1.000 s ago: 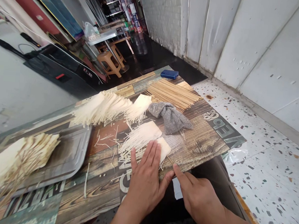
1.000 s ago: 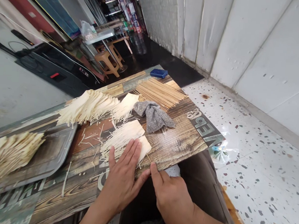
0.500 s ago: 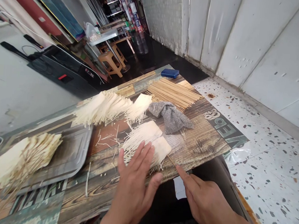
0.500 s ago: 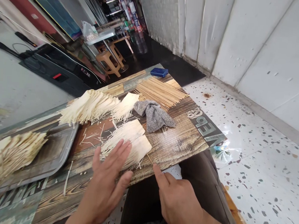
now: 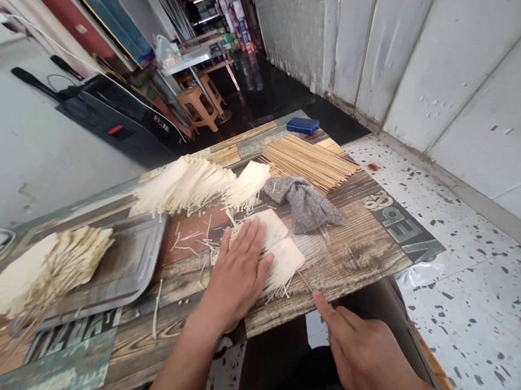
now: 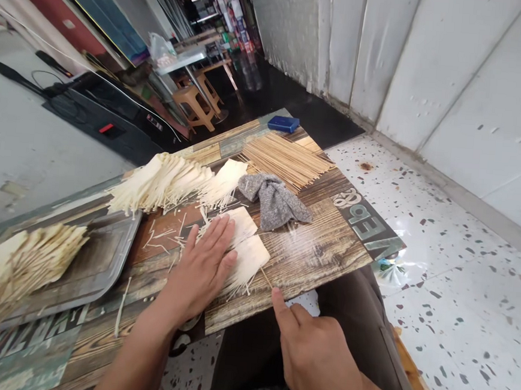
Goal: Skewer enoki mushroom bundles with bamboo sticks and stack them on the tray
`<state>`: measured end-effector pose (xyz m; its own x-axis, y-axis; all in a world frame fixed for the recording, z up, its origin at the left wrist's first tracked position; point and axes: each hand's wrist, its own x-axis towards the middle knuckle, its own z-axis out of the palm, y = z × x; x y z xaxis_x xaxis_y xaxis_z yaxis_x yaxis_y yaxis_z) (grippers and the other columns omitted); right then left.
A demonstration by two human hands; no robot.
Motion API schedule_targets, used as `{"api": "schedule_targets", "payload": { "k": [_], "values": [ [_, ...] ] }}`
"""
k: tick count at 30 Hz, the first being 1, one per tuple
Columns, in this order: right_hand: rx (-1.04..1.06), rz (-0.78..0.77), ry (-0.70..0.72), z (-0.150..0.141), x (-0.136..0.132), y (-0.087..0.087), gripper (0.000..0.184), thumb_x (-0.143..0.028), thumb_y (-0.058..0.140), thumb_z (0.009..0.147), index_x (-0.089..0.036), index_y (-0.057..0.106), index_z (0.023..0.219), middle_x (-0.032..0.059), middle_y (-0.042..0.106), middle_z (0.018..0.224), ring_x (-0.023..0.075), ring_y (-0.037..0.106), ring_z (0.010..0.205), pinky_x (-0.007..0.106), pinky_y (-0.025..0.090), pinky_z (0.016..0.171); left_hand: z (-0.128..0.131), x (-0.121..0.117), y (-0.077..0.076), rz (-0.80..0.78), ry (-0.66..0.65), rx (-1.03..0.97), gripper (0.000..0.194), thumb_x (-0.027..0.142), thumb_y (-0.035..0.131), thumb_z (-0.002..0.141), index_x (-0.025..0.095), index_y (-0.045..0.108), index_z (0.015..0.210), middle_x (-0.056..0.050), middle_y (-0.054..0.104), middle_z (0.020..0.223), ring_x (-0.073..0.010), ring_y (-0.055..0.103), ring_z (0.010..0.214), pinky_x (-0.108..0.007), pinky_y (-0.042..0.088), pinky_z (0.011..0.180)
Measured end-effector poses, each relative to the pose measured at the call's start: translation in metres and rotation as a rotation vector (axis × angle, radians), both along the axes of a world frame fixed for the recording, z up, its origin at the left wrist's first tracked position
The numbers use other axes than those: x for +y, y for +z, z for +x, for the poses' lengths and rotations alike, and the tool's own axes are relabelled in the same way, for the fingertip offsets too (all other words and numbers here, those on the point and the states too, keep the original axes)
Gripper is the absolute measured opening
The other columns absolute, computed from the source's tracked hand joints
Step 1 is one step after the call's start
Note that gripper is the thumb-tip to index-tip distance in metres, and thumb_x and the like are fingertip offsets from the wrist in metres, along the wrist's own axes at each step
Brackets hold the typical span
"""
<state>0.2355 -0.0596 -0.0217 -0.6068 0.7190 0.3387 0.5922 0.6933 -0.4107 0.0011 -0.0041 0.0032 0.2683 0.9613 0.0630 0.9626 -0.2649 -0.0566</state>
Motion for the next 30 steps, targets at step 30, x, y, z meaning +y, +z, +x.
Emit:
{"api": "schedule_targets", "payload": {
  "k": [30],
  "values": [
    [-0.013,-0.011,0.018,0.0040,0.0044,0.0017,0.046,0.000,0.032,0.084,0.004,0.044,0.129,0.0040,0.062,0.067,0.0159,0.059,0.053,0.027,0.052,0.048,0.0025,0.0009,-0.0075,-0.028,-0.059,-0.063,0.059,0.041,0.028,0.099,0.009,0.026,0.149,-0.015,0.033,0.152,-0.0237,0.024,0.144,-0.049,0.023,0.116]
  ]
}}
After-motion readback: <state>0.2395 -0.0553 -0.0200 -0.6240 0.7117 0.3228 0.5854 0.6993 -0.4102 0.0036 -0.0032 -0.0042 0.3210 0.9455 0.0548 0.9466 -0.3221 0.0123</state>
